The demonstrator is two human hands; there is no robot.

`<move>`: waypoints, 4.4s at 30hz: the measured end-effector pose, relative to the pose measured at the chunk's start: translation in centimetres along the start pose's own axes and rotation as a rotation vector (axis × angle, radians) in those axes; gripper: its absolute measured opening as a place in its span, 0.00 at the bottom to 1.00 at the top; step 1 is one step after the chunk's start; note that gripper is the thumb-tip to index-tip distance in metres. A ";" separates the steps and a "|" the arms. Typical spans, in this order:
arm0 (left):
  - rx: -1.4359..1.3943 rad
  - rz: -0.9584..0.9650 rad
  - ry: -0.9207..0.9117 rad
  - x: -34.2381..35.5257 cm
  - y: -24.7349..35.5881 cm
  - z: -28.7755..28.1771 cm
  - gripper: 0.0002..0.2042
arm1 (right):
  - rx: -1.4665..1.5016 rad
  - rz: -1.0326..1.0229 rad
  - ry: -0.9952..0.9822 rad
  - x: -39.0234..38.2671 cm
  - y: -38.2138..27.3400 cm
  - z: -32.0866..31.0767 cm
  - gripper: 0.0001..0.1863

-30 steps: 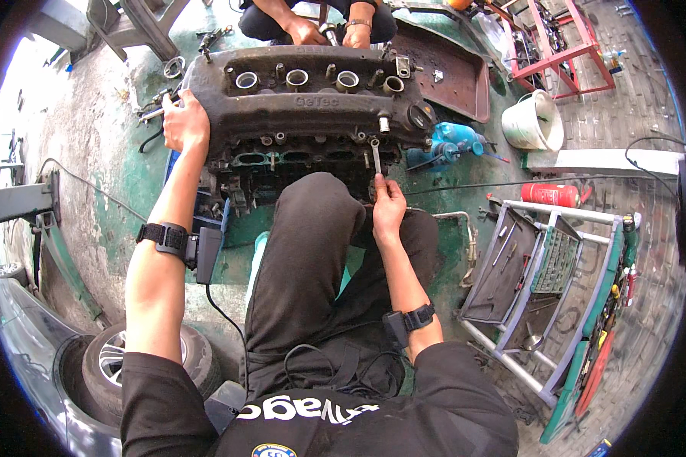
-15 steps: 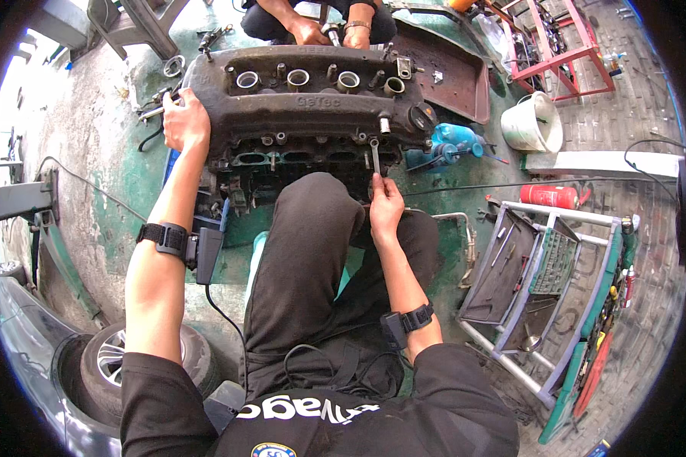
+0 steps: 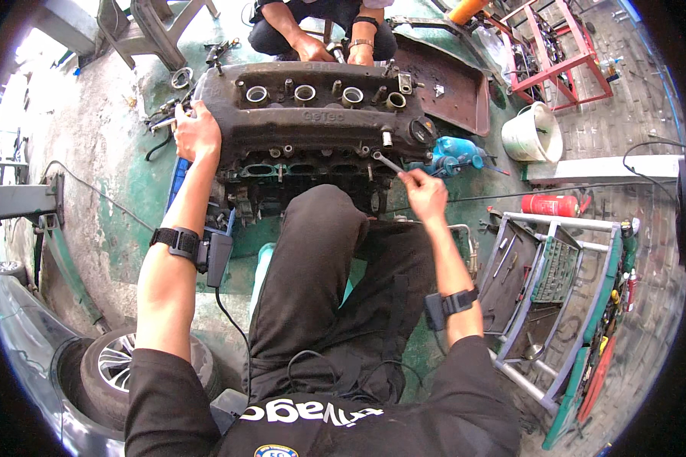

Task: The person works on a car engine block, using a wrench to tighten bolts on the cylinder head. They briefly retrieve a different wrench from a tool cart and reposition a stool before continuing to tighten bolts on the engine.

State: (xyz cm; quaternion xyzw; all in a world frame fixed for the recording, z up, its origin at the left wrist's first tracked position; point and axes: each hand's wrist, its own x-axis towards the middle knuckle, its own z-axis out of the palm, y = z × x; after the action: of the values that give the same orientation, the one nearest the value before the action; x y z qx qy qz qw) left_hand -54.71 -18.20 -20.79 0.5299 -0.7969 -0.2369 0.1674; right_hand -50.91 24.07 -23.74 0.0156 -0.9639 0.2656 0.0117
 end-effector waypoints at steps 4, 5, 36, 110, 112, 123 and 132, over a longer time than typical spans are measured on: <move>0.000 0.009 0.001 -0.1 0.2 -0.1 0.29 | -0.203 -0.262 -0.031 3.5 -0.9 -3.3 0.15; -0.002 0.004 -0.005 -0.1 0.2 -0.2 0.29 | -0.256 -0.239 -0.074 4.0 -1.1 -3.7 0.15; 0.015 0.047 0.101 -0.8 0.1 0.1 0.26 | 0.234 -0.033 0.155 -0.5 -3.0 -2.7 0.14; 0.036 0.025 0.016 -0.3 0.3 -0.1 0.26 | 0.931 0.544 0.193 -7.5 -5.2 9.0 0.14; 0.046 0.039 -0.011 -0.3 0.2 0.0 0.24 | 0.762 0.511 0.208 -7.6 -4.9 9.3 0.14; 0.011 0.037 0.067 -1.0 0.7 -0.6 0.26 | 0.838 0.504 0.145 -7.9 -3.7 9.6 0.13; -0.002 0.031 0.030 -1.0 0.5 -0.6 0.27 | 0.437 0.214 0.226 -6.4 -1.8 8.2 0.13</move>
State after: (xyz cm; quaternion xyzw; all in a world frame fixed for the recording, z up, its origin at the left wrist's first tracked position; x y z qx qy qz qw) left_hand -54.34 -17.25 -20.02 0.5208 -0.8021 -0.2272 0.1838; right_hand -44.54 18.50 -30.01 -0.1140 -0.8724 0.4673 0.0876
